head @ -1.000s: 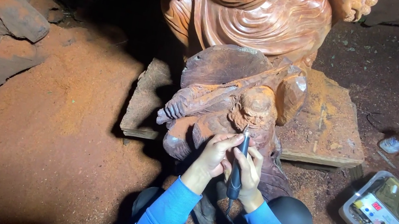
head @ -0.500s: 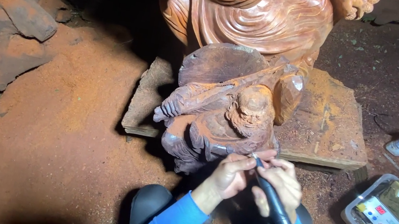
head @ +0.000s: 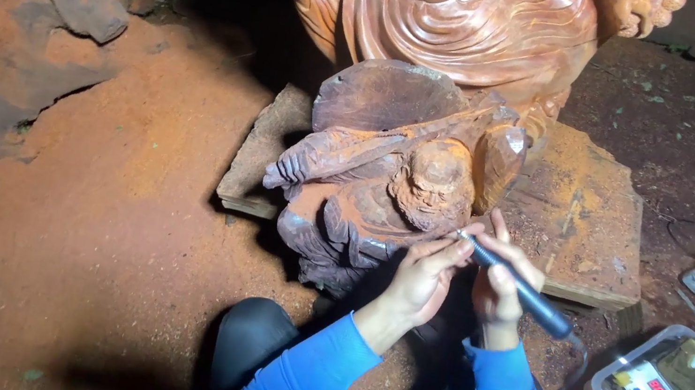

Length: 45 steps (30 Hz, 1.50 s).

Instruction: Using a rotary tool to carve fine details into a wooden statue of a figure.

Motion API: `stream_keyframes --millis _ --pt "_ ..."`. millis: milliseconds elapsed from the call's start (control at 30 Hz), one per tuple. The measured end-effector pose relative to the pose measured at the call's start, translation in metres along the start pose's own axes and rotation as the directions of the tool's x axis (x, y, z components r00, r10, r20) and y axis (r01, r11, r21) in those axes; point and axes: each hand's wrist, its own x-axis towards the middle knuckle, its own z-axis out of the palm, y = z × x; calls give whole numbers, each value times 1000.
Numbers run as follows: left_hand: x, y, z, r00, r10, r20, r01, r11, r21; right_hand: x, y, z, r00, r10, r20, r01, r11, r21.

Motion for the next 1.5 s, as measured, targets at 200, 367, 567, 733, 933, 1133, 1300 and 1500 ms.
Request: stream_keyframes --millis 200,367,567,733,933,1133,1300,1500 --pt "23 -33 -16 979 35 -200 -48 997 -65 4 20 0 997 27 -75 -25 999 29" --pt "-2 18 20 977 102 -189 -104 995 -5 2 0 17 995 -97 -20 94 987 -130" --pt "4 13 4 989 91 -115 -90 996 19 4 -15 32 979 -195 55 203 952 -229" --pt "10 8 -7 995 42 -88 -44 999 -25 4 -8 31 965 -246 93 262 930 -258" --pt "12 8 -11 996 13 -83 -17 999 -46 3 -11 35 966 -238 103 258 921 -291" --pt "12 10 -10 997 22 -75 -25 998 -49 4 -11 35 962 -254 102 273 912 -306" --pt "13 7 -10 996 29 -85 -31 999 -17 4 -12 34 964 -249 96 267 914 -305" --pt "9 12 -7 998 20 -55 -20 1000 -6 8 -13 33 956 -266 123 292 908 -302"
